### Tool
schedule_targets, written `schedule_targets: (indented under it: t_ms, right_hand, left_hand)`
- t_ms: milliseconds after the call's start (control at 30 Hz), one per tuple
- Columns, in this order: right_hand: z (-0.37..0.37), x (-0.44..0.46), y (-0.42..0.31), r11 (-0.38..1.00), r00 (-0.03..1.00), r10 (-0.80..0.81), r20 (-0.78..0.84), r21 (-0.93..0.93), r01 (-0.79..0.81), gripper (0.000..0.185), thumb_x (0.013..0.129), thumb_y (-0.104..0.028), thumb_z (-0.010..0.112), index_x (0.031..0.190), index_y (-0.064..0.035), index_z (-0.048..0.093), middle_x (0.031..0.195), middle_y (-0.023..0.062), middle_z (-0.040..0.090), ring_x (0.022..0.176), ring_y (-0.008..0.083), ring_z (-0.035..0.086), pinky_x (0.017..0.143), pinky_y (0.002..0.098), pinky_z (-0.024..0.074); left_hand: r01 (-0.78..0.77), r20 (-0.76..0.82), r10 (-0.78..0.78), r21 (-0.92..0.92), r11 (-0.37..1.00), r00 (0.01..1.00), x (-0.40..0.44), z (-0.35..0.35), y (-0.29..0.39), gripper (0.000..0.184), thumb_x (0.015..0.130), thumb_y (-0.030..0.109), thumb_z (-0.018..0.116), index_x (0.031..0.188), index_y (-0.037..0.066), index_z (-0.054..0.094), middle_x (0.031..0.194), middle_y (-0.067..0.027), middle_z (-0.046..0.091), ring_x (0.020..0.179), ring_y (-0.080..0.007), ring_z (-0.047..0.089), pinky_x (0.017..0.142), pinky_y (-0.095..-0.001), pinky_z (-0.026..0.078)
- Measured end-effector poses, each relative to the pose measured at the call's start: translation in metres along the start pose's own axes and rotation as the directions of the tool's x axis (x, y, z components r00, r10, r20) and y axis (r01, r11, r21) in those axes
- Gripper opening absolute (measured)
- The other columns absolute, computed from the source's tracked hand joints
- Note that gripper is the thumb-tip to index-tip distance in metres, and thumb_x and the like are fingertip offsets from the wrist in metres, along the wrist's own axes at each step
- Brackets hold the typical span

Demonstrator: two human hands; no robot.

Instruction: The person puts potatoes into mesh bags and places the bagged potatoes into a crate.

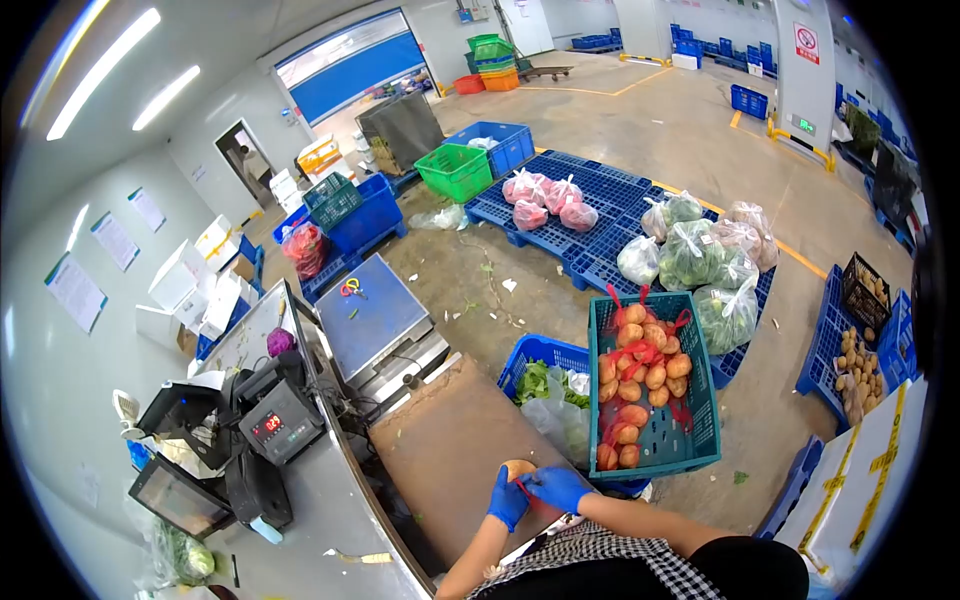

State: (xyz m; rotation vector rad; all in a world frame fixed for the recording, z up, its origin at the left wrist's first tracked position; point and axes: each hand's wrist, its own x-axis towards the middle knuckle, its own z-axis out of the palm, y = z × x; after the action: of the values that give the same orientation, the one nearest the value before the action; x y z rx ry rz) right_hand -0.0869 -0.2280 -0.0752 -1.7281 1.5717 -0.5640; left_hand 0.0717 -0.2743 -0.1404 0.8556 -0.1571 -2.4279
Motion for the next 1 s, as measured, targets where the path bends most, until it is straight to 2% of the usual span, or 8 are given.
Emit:
schedule_targets:
  t_ms: [267,367,433,567,600,700,800,1000]
  right_hand:
    - [0.020,0.008,0.007,0.969,0.894,0.245,0.374,-0.134,-0.210,0.031,0.077,-0.027,0.046,0.095,-0.0103,0.065,0.100,0.0167,0.061,0.091,0.0323,0.059,0.080,0.0411,0.0455]
    - [0.032,-0.006,-0.003,0.957,0.955,0.264,0.137,-0.163,-0.242,0.030,0.076,-0.024,0.048,0.094,-0.0073,0.065,0.099,0.0177,0.061,0.092,0.0307,0.059,0.079,0.0407,0.0460]
    - [0.026,-0.008,-0.011,0.952,0.968,0.201,0.152,-0.263,-0.157,0.027,0.074,-0.023,0.051,0.089,-0.0066,0.066,0.089,0.0171,0.063,0.084,0.0307,0.062,0.074,0.0412,0.0484]
    - [0.023,-0.001,0.001,0.978,0.983,0.170,0.075,-0.137,-0.159,0.023,0.075,-0.025,0.054,0.079,-0.0065,0.067,0.081,0.0199,0.062,0.075,0.0348,0.062,0.067,0.0441,0.0489]
    - [0.035,0.004,0.009,0.975,0.992,0.113,0.049,-0.198,-0.101,0.024,0.078,-0.023,0.051,0.087,-0.0072,0.066,0.091,0.0193,0.062,0.083,0.0331,0.061,0.072,0.0430,0.0475]
    - [0.061,-0.003,0.015,0.870,0.878,-0.441,-0.186,-0.330,0.367,0.031,0.074,-0.023,0.055,0.102,-0.0114,0.058,0.112,0.0119,0.052,0.097,0.0288,0.053,0.083,0.0377,0.0416]
    - [0.092,0.009,0.016,0.928,0.953,-0.253,0.167,0.319,0.190,0.019,0.075,-0.018,0.048,0.084,-0.0107,0.064,0.077,0.0119,0.061,0.075,0.0271,0.059,0.064,0.0376,0.0463]
    - [-0.044,-0.039,-0.086,0.856,0.920,-0.341,0.194,0.469,0.219,0.027,0.083,-0.031,0.046,0.094,-0.0105,0.059,0.082,0.0161,0.061,0.073,0.0314,0.059,0.063,0.0403,0.0456]
  left_hand:
    - [-0.017,-0.161,0.064,0.277,0.961,0.985,0.006,-0.033,-0.034,0.039,0.086,0.039,0.048,0.100,0.005,0.057,0.097,-0.0107,0.060,0.091,-0.0218,0.054,0.085,-0.0321,0.042]
    - [-0.109,-0.206,0.166,0.263,0.959,0.964,0.017,-0.067,-0.036,0.030,0.086,0.032,0.050,0.092,0.004,0.060,0.086,-0.0091,0.061,0.081,-0.0206,0.057,0.077,-0.0312,0.045]
    - [0.110,-0.225,0.590,0.968,0.224,0.776,-0.040,0.030,-0.023,0.035,0.082,0.033,0.053,0.080,0.000,0.062,0.075,-0.0054,0.062,0.068,-0.0181,0.057,0.062,-0.0308,0.046]
    - [-0.034,-0.493,0.395,0.593,0.805,0.775,-0.039,-0.031,-0.002,0.045,0.083,0.037,0.052,0.066,-0.004,0.058,0.055,-0.0076,0.055,0.047,-0.0160,0.050,0.047,-0.0315,0.041]
    - [0.034,-0.356,0.546,0.858,0.512,0.759,-0.044,-0.018,-0.008,0.044,0.085,0.036,0.052,0.059,0.001,0.055,0.048,-0.0019,0.048,0.041,-0.0128,0.044,0.042,-0.0296,0.037]
    - [-0.106,-0.273,0.596,0.846,0.522,0.755,-0.062,0.038,-0.021,0.049,0.087,0.042,0.049,0.048,0.013,0.043,0.044,0.0019,0.038,0.038,-0.0085,0.033,0.039,-0.0238,0.023]
    - [-0.199,-0.419,0.552,0.638,0.744,0.721,-0.100,0.084,0.001,0.040,0.088,0.043,0.046,0.057,0.017,0.047,0.048,0.0040,0.039,0.037,-0.0061,0.029,0.038,-0.0207,0.022]
    - [-0.276,-0.139,0.558,0.756,0.594,0.818,-0.129,0.204,0.042,0.040,0.090,0.041,0.043,0.067,0.009,0.052,0.057,-0.0015,0.050,0.044,-0.0072,0.038,0.042,-0.0176,0.025]
